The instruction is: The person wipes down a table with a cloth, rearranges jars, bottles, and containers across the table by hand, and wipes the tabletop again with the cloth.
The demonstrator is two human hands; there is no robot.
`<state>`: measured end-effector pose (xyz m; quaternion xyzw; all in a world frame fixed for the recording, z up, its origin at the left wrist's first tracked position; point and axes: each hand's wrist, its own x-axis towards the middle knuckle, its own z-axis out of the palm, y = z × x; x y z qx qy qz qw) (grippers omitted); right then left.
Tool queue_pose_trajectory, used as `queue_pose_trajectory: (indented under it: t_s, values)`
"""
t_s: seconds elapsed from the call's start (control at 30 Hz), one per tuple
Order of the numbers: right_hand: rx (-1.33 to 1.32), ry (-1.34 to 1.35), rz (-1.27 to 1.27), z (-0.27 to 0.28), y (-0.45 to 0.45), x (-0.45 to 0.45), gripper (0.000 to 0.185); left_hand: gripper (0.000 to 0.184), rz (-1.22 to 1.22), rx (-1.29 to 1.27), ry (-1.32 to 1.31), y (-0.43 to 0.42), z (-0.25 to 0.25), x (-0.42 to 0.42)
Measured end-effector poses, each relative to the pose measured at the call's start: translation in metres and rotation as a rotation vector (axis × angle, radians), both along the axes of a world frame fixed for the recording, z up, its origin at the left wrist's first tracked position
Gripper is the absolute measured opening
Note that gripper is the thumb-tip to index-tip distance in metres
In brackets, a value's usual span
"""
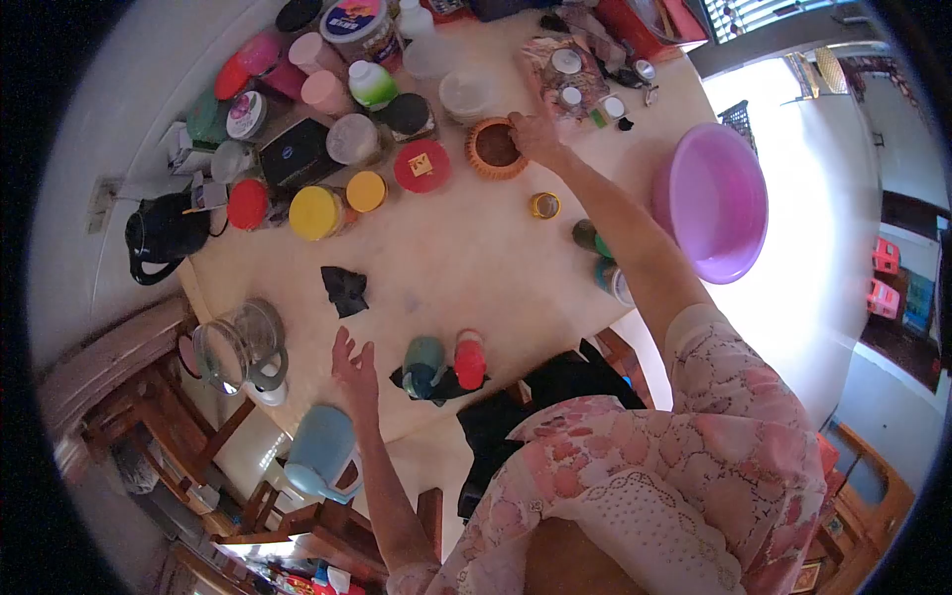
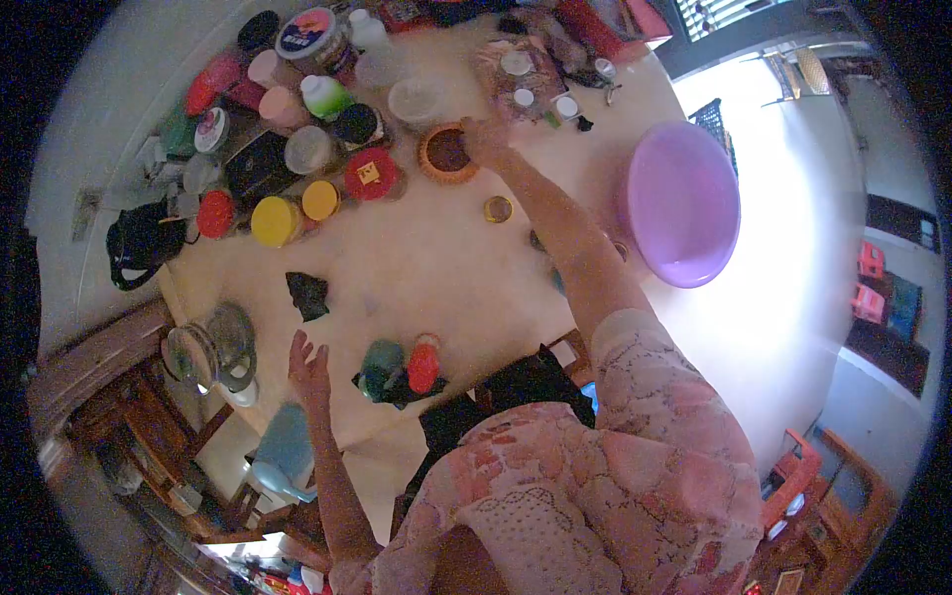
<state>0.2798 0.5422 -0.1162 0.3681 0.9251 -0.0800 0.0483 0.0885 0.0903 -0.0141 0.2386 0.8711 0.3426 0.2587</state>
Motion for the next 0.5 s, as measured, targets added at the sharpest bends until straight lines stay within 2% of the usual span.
queue_pose_trajectory:
  t_s: [0.07, 0.1, 0.13, 0.2, 0.27, 0.33, 0.4, 0.43, 0.5]
  values:
    - [0.192, 0.513, 0.001, -0.006, -0.007, 0.01, 0.024, 0.05, -0.035, 0.036, -0.022, 0.027, 0.007, 0.007]
    - [0.195, 0.509, -0.004, -0.003, -0.014, 0.017, 0.024, 0.049, -0.081, 0.052, -0.042, 0.038, 0.007, 0.01]
    - [0.032, 0.631, -0.179, -0.005, -0.023, 0.028, 0.031, 0.049, -0.127, 0.066, -0.062, 0.047, 0.008, 0.013]
    - [-0.264, 0.642, -0.546, -0.02, -0.022, 0.052, 0.04, 0.048, -0.214, 0.051, -0.014, 0.066, 0.011, 0.019]
    - [-0.653, 0.835, -1.033, -0.043, -0.01, 0.089, 0.04, 0.048, -0.298, 0.032, 0.036, 0.078, 0.01, 0.026]
    - [-0.214, 0.773, -0.599, -0.091, 0.023, 0.152, 0.037, 0.048, -0.34, 0.052, -0.033, 0.089, 0.008, 0.033]
    - [0.423, 0.32, 0.131, -0.137, 0.049, 0.187, 0.037, 0.049, -0.379, 0.023, -0.057, 0.101, 0.006, 0.041]
    - [0.071, 0.597, -0.347, -0.131, 0.057, 0.182, 0.038, 0.05, -0.416, -0.005, -0.083, 0.108, 0.005, 0.045]
    - [-0.311, 0.849, -0.811, -0.118, 0.071, 0.175, 0.04, 0.051, -0.438, 0.018, -0.096, 0.12, -0.003, 0.054]
